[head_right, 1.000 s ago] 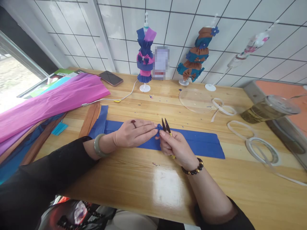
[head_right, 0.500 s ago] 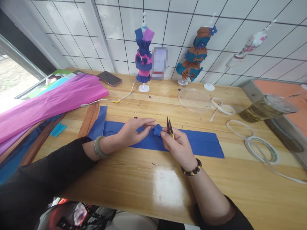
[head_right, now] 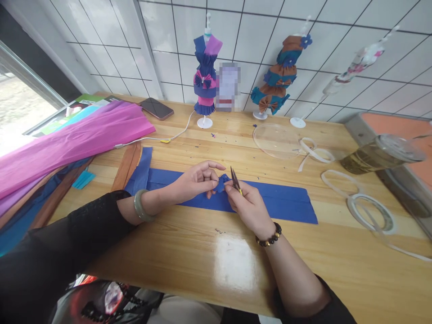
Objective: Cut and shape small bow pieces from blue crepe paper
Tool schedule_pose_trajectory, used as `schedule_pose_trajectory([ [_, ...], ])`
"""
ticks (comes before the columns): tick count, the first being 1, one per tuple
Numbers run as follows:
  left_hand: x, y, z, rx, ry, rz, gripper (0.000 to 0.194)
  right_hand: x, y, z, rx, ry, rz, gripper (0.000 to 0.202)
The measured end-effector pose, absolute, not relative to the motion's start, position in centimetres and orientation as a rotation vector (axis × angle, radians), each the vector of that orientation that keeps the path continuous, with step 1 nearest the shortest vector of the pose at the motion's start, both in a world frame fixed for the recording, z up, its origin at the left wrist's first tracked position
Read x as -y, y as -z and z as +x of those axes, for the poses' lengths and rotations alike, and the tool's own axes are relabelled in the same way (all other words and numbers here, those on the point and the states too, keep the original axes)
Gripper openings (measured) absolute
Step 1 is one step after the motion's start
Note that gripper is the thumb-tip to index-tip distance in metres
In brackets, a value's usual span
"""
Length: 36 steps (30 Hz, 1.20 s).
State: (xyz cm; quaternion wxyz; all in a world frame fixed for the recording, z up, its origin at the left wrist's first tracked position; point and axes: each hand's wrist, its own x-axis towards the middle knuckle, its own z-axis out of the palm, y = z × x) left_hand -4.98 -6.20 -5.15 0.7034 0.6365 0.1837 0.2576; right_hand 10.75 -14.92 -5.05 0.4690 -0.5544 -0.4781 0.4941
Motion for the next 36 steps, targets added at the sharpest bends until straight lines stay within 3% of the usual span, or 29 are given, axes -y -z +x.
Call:
schedule_pose_trajectory([
  [6, 6.42, 5.08, -4.96, -0.423, -0.662, 1.497, 0.037, 14.67, 4.96, 10.73, 0.99, -1.366, -1.269, 0.025],
  [21, 6.7, 5.37, -4.94, -0.434, -0.767, 1.633, 0.034, 14.84, 4.94, 10.83, 1.144, -1.345, -1.36, 0.024],
  [28, 6.67, 5.7, -4.91, -0.414, -0.769, 1.662, 0.035, 14.81, 5.29, 10.76, 1.22, -1.166, -1.486, 0.023],
  [36, 6.44, 5.47, -4.9, -0.45, -0.794, 1.592, 0.034, 14.77, 5.21, 10.82, 1.127, -1.25, -1.415, 0.025],
])
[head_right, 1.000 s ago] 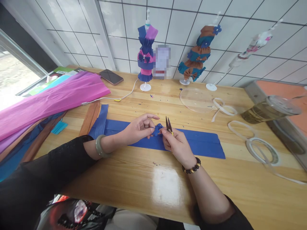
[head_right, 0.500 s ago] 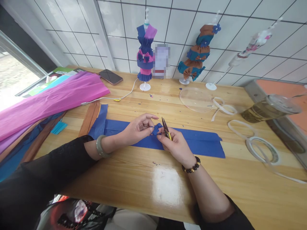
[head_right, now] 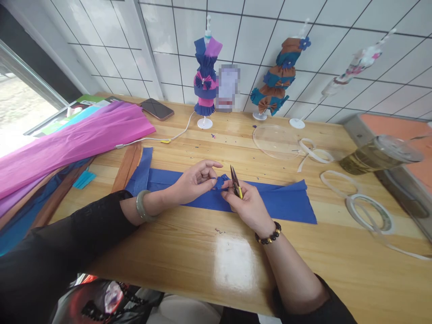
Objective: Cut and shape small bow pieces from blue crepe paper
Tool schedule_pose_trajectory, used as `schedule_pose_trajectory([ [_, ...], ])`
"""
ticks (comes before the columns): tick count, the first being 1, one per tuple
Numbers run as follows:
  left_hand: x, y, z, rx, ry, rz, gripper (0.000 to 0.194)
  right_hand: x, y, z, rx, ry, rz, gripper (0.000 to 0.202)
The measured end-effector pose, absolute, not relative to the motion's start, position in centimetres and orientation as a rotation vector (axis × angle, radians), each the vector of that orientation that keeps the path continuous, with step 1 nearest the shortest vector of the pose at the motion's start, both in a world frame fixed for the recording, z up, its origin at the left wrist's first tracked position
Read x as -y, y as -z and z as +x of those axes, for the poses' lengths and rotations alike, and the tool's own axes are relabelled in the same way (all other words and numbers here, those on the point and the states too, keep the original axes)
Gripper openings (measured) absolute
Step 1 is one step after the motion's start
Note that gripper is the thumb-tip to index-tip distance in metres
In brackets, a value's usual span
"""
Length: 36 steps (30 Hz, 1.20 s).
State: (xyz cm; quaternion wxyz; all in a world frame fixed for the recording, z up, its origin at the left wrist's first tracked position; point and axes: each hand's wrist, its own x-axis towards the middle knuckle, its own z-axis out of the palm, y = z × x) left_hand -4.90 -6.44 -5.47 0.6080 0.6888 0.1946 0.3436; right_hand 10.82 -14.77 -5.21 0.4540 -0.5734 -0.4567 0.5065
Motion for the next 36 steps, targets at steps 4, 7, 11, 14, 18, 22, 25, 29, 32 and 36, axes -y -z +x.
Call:
schedule_pose_trajectory([
  [4, 5.3, 5.5, -5.0, -0.573, -0.905, 1.423, 0.033, 14.4, 4.5, 11.7, 0.92, -1.032, -1.374, 0.021],
  [7, 4.4, 5.7, -5.0, -0.689, -0.965, 1.232, 0.035, 14.1, 4.4, 12.8, 0.932, -0.716, -1.5, 0.021],
  [11, 4.1, 6.2, -4.7, -0.744, -0.927, 1.126, 0.034, 13.7, 5.1, 13.0, 1.28, -0.401, -1.797, 0.028],
  [14, 4.3, 6.4, -4.5, -0.753, -0.889, 1.131, 0.033, 13.4, 5.7, 12.0, 1.541, -0.339, -1.861, 0.034],
  [18, 4.2, 6.7, -4.5, -0.76, -0.875, 1.129, 0.033, 12.9, 5.9, 10.4, 1.726, -0.282, -1.898, 0.038],
  [22, 3.9, 6.8, -4.6, -0.758, -0.862, 1.09, 0.033, 12.7, 6.4, 9.5, 1.823, -0.14, -1.93, 0.026],
  [25, 3.7, 6.7, -4.7, -0.75, -0.847, 1.047, 0.031, 12.3, 6.6, 10.4, 1.795, -0.11, -2.002, 0.021],
  [29, 3.7, 6.4, -4.8, -0.757, -0.832, 1.014, 0.026, 11.0, 5.1, 15.8, 1.571, -0.069, -2.241, 0.025],
  [32, 3.7, 6.3, -4.9, -0.759, -0.83, 1.001, 0.025, 9.9, 2.8, 20.9, 1.471, 0.244, -2.559, 0.03],
  [36, 3.7, 6.4, -4.9, -0.75, -0.835, 0.984, 0.027, 9.9, 1.6, 21.2, 1.568, 0.355, -2.485, 0.044],
])
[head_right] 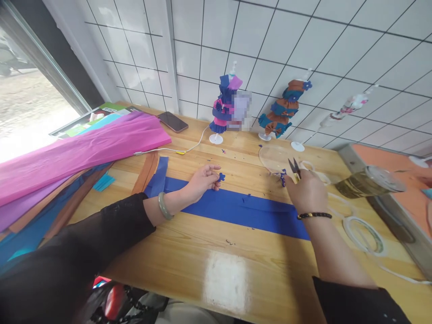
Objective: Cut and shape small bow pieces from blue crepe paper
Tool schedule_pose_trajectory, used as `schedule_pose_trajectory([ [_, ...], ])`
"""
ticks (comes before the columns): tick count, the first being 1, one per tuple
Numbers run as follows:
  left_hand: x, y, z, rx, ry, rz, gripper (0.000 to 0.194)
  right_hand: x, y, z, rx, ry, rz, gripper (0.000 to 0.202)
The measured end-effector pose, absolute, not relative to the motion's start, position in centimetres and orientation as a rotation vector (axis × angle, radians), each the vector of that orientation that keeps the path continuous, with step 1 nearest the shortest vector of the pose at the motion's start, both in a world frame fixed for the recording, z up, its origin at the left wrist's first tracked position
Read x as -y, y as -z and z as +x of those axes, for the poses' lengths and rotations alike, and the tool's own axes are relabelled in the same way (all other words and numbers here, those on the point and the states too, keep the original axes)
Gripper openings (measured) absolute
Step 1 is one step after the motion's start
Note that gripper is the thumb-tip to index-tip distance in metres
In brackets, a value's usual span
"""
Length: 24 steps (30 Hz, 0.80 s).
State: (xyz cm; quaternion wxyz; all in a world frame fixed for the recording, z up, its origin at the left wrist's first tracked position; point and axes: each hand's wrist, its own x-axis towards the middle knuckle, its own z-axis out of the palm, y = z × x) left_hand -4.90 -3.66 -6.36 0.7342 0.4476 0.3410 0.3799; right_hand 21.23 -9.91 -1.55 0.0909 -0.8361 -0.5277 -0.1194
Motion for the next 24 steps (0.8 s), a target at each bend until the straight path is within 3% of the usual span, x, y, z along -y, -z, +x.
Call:
schedule_pose_trajectory([
  [5, 3.5, 6.7, -5.0, -0.718, -0.865, 0.96, 0.028, 12.2, 4.9, 12.6, 1.828, -0.018, -2.111, 0.04],
  [9, 3.5, 6.7, -5.1, -0.731, -0.887, 0.901, 0.024, 13.4, 6.1, 13.1, 1.838, 0.25, -2.446, 0.03],
  [14, 3.7, 6.1, -5.0, -0.749, -0.916, 0.836, 0.02, 13.4, 4.6, 20.1, 1.502, 0.457, -2.777, 0.041],
  [24, 3.5, 6.6, -5.3, -0.76, -1.169, 0.674, 0.02, 10.7, 5.1, 10.0, 2.358, 0.038, -1.985, 0.038],
])
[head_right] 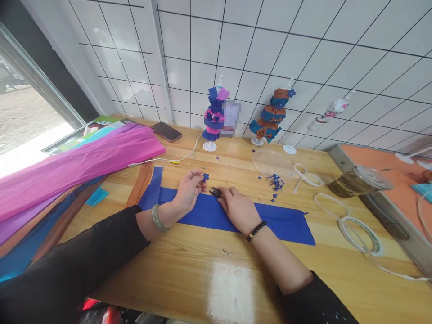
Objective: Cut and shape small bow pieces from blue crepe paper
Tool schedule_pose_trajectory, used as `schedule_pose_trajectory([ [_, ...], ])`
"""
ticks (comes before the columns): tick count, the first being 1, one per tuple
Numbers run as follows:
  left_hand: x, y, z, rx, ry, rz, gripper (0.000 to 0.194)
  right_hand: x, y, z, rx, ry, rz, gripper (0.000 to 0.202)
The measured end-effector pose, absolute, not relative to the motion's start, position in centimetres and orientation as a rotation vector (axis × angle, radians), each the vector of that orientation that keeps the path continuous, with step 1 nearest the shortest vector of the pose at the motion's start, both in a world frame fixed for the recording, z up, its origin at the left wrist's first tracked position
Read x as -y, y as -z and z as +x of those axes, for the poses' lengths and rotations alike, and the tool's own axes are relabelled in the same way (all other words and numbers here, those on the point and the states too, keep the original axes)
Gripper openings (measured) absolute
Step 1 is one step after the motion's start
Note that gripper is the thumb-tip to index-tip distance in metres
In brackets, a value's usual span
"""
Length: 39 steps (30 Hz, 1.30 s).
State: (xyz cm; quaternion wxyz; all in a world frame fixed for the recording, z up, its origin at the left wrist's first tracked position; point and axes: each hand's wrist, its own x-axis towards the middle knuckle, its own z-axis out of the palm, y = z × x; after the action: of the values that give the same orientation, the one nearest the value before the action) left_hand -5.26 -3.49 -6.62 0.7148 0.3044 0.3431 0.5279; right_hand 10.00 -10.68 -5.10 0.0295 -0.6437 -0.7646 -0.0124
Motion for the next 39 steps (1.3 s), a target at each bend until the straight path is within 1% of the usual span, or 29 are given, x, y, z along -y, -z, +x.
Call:
schedule_pose_trajectory([
  [3, 3.5, 6.7, -5.3, -0.784, -1.183, 0.726, 0.019, 10.1, 4.9, 12.2, 2.304, 0.119, -2.071, 0.039],
  [5, 3.6, 6.6, -5.2, -0.782, -1.153, 0.761, 0.019, 10.0, 5.0, 14.9, 2.087, 0.27, -2.27, 0.039],
  [7, 3.7, 6.5, -5.2, -0.785, -1.115, 0.805, 0.019, 10.2, 5.3, 16.9, 1.904, 0.382, -2.371, 0.04],
  [9, 3.9, 6.4, -5.1, -0.796, -1.083, 0.863, 0.018, 10.6, 5.7, 17.7, 1.901, 0.349, -2.303, 0.04],
  [11, 4.0, 6.3, -5.1, -0.804, -1.066, 0.908, 0.017, 10.9, 6.3, 17.9, 2.129, 0.206, -2.147, 0.039],
  [12, 4.1, 6.3, -5.1, -0.805, -1.062, 0.917, 0.017, 10.9, 6.5, 18.2, 2.189, 0.2, -2.113, 0.039],
  [17, 4.1, 6.2, -5.1, -0.792, -1.047, 0.929, 0.017, 9.7, 7.0, 22.2, 1.843, 0.429, -2.315, 0.041],
  [23, 4.0, 6.4, -5.1, -0.788, -1.032, 0.953, 0.017, 8.9, 7.9, 23.3, 2.084, 0.392, -2.004, 0.038],
  [27, 4.1, 6.4, -5.0, -0.79, -1.03, 0.996, 0.021, 9.0, 7.5, 21.6, 1.965, 0.45, -1.963, 0.03],
  [28, 4.1, 6.3, -5.0, -0.787, -1.032, 1.019, 0.022, 9.0, 7.1, 20.7, 1.921, 0.402, -1.925, 0.029],
  [30, 4.4, 6.3, -5.0, -0.763, -1.034, 1.093, 0.024, 8.9, 6.1, 18.4, 1.809, 0.164, -1.79, 0.029],
  [34, 4.9, 6.7, -5.0, -0.699, -1.036, 1.282, 0.022, 9.2, 4.8, 12.2, 1.502, -0.689, -1.539, 0.039],
  [35, 4.9, 6.9, -5.0, -0.685, -1.032, 1.318, 0.022, 9.4, 4.7, 10.8, 1.457, -0.83, -1.468, 0.042],
  [37, 5.0, 7.2, -5.0, -0.664, -1.006, 1.373, 0.024, 9.8, 4.7, 9.0, 1.418, -0.913, -1.401, 0.041],
  [39, 5.0, 7.3, -5.0, -0.661, -0.974, 1.412, 0.025, 10.1, 4.9, 8.3, 1.419, -0.892, -1.39, 0.038],
])
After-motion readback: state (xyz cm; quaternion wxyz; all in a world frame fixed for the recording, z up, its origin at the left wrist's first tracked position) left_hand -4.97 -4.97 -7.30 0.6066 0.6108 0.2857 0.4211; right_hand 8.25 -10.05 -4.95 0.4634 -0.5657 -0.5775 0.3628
